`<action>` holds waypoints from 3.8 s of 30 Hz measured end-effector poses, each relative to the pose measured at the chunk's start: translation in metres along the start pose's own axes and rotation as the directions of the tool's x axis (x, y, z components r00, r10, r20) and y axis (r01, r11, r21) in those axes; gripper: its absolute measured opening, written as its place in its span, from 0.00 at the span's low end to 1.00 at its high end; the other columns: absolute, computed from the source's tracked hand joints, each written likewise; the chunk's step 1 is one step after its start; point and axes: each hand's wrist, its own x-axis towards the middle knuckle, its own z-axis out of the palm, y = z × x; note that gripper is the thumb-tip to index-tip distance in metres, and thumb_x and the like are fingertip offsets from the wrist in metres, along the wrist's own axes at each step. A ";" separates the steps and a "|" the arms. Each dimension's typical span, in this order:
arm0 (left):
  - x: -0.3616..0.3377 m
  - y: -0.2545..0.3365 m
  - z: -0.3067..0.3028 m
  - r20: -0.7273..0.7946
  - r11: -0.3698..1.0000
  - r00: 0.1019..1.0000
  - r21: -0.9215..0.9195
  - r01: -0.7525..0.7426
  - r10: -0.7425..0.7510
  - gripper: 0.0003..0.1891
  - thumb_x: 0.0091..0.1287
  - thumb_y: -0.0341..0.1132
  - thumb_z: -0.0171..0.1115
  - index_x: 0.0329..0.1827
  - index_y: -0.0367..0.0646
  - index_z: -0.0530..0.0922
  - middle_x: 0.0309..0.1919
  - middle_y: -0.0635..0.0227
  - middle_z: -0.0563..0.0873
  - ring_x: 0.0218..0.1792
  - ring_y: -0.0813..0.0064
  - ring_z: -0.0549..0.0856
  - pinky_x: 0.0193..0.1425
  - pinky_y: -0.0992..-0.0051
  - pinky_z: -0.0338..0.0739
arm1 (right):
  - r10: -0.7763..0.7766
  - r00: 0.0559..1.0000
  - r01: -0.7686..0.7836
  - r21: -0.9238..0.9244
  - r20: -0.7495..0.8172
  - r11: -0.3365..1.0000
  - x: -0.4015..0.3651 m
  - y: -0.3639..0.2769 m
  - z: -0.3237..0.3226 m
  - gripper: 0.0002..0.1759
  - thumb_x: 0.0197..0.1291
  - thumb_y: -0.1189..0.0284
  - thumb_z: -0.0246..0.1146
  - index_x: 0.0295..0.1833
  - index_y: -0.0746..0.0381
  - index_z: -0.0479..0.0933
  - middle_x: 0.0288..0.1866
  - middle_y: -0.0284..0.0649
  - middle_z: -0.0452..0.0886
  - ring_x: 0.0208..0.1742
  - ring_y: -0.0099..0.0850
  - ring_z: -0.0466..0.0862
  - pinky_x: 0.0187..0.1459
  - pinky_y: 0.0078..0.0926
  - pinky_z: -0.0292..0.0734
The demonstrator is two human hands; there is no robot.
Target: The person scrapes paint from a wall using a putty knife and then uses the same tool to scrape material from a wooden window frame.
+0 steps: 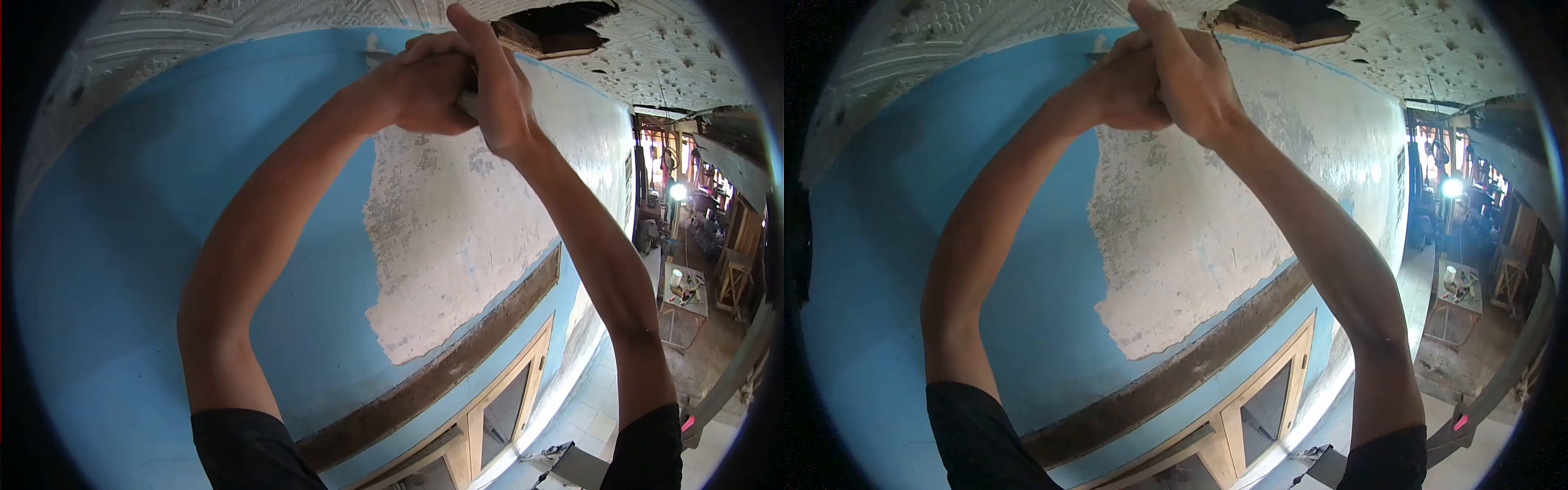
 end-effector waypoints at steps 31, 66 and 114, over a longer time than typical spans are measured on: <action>0.016 -0.015 -0.001 -0.113 0.989 0.991 0.137 -0.050 0.066 0.16 0.59 0.43 0.64 0.45 0.44 0.84 0.42 0.62 0.88 0.49 0.64 0.85 0.63 0.68 0.76 | -0.124 0.985 0.122 0.021 0.122 0.992 0.030 0.000 -0.011 0.41 0.65 0.38 0.47 0.39 0.69 0.82 0.39 0.48 0.83 0.44 0.35 0.81 0.54 0.30 0.72; 0.005 -0.016 0.000 -0.211 0.980 0.970 0.181 -0.079 0.117 0.16 0.56 0.39 0.65 0.45 0.41 0.84 0.43 0.62 0.88 0.47 0.65 0.86 0.60 0.68 0.78 | -0.155 0.976 0.169 -0.081 0.155 0.982 0.030 -0.004 -0.004 0.39 0.70 0.42 0.45 0.39 0.69 0.82 0.39 0.46 0.84 0.44 0.34 0.80 0.53 0.30 0.73; -0.005 0.019 0.008 -0.016 0.993 1.000 -0.121 -0.011 0.009 0.16 0.55 0.42 0.64 0.44 0.45 0.85 0.49 0.66 0.87 0.56 0.64 0.81 0.67 0.64 0.71 | -0.035 0.999 0.035 -0.005 0.013 0.999 -0.016 -0.003 -0.007 0.32 0.74 0.53 0.41 0.38 0.69 0.81 0.43 0.45 0.83 0.51 0.34 0.79 0.65 0.27 0.64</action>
